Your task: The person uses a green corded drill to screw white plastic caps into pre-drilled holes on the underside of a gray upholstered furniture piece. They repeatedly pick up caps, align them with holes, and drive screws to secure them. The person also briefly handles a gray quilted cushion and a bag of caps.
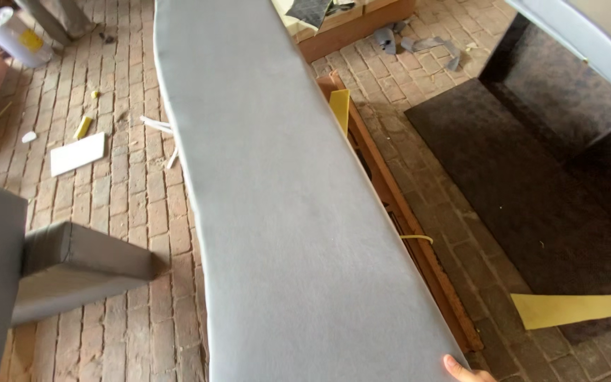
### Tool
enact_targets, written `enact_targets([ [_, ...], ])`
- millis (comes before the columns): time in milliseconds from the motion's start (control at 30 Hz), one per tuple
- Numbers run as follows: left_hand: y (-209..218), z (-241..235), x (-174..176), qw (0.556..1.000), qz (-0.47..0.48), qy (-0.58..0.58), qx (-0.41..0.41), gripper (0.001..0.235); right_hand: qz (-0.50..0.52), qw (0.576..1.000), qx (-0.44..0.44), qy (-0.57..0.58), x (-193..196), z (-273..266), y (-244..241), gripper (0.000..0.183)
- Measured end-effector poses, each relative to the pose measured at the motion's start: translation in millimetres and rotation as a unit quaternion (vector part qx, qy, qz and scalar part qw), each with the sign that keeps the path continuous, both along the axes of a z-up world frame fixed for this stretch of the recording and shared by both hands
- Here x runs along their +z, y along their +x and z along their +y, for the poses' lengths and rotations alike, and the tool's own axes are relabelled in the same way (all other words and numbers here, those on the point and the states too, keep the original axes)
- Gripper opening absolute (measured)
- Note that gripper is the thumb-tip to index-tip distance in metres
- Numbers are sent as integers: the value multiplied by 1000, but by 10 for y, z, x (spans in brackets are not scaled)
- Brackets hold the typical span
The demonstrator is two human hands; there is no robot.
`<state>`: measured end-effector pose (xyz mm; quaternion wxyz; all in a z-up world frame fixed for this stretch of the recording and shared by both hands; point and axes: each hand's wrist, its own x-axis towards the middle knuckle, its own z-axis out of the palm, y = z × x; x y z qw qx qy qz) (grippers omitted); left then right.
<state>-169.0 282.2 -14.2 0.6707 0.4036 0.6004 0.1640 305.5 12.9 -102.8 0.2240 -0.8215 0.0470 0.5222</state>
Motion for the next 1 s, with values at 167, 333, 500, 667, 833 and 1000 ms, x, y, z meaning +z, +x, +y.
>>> enact_targets([
  [167, 82, -273, -108, 1000, -7, -14, 11, 100, 4, 1000, 25, -17, -149, 197, 135, 107],
  [333, 17, -601, -39, 1000, -1, -26, 13, 100, 6, 999, 28, -16, -79, 112, 98, 108],
  [500, -225, -842, 296, 999, 10, -31, 9, 99, -3, 1000, 26, 10, 139, -31, 78, 109],
  [667, -194, -1460, 256, 997, 13, -66, 37, 98, -43, 993, 90, 64, 469, -40, 414, 111],
  [833, -4, -1534, 16, 995, -4, 58, 76, 95, -98, 984, 135, 66, 760, 9, 461, 107],
  [1000, 49, -1653, 137, 987, 112, 89, 70, 92, -434, 796, 338, 253, 1224, 151, -171, 85],
])
